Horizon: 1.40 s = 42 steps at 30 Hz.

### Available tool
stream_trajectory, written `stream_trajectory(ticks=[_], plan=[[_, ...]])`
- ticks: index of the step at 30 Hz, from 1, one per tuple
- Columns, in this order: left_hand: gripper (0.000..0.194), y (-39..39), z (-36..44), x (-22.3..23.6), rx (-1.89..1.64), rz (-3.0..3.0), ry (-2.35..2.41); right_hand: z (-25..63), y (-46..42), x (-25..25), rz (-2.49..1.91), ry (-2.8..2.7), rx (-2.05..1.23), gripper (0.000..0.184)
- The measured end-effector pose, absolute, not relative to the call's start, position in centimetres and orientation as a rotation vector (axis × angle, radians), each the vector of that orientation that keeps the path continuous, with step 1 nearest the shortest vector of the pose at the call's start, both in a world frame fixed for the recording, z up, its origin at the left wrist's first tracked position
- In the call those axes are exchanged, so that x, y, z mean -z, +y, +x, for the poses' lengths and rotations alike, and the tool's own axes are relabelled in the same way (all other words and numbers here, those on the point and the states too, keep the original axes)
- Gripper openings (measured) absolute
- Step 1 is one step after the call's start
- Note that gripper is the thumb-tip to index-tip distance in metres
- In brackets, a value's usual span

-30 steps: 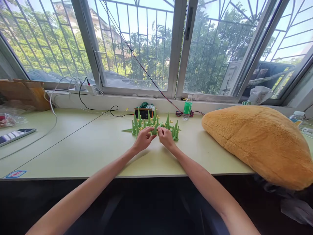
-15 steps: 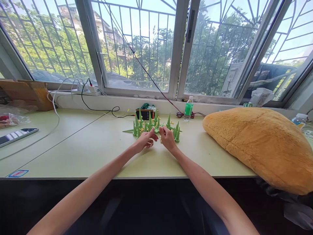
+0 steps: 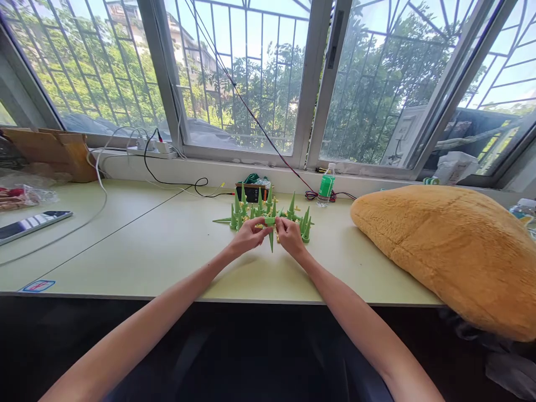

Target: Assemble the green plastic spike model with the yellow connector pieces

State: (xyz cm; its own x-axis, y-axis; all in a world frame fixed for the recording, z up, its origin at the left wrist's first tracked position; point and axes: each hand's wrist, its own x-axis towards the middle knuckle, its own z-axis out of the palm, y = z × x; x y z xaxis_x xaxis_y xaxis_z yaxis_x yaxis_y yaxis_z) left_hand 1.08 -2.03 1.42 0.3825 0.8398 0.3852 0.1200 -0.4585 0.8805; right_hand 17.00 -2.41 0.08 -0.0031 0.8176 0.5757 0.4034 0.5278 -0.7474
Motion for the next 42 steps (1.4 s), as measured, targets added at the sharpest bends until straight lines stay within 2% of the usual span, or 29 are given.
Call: stream_trajectory(ticks=[8,14,20,24,34,42], plan=[[0.033,-1.1,1.2,-0.4,-1.336,2.158,0.890,16.9,-2.1,0.2,-1.068,-1.619,-0.419,0.049],[0.026,-1.3,1.7,-0.4,-1.327,1.965,1.012,16.7,-2.3,-0.1,-1.069,-1.564,-0.339,0.045],[0.056,-1.5,1.5,-1.2,-1.049,1.458,0.884,17.0,-2.4,-0.2,-1.077,-1.605,-0.299,0.044],[0.063,-1.9,1.4,-1.8,-0.919,1.324,0.862,16.8,-2.4,0.0,-1.051,-1.705,-0.328,0.044],[0.046,-1.8,1.1,-1.7,-0.920,1.350,0.785,17.1,-2.1,0.1,-1.061,-1.710,-0.358,0.044],[0.041,-1.7,0.9,-1.1,-1.021,1.675,0.862,17.2,-1.9,0.0,-1.157,-1.713,-0.268,0.047]])
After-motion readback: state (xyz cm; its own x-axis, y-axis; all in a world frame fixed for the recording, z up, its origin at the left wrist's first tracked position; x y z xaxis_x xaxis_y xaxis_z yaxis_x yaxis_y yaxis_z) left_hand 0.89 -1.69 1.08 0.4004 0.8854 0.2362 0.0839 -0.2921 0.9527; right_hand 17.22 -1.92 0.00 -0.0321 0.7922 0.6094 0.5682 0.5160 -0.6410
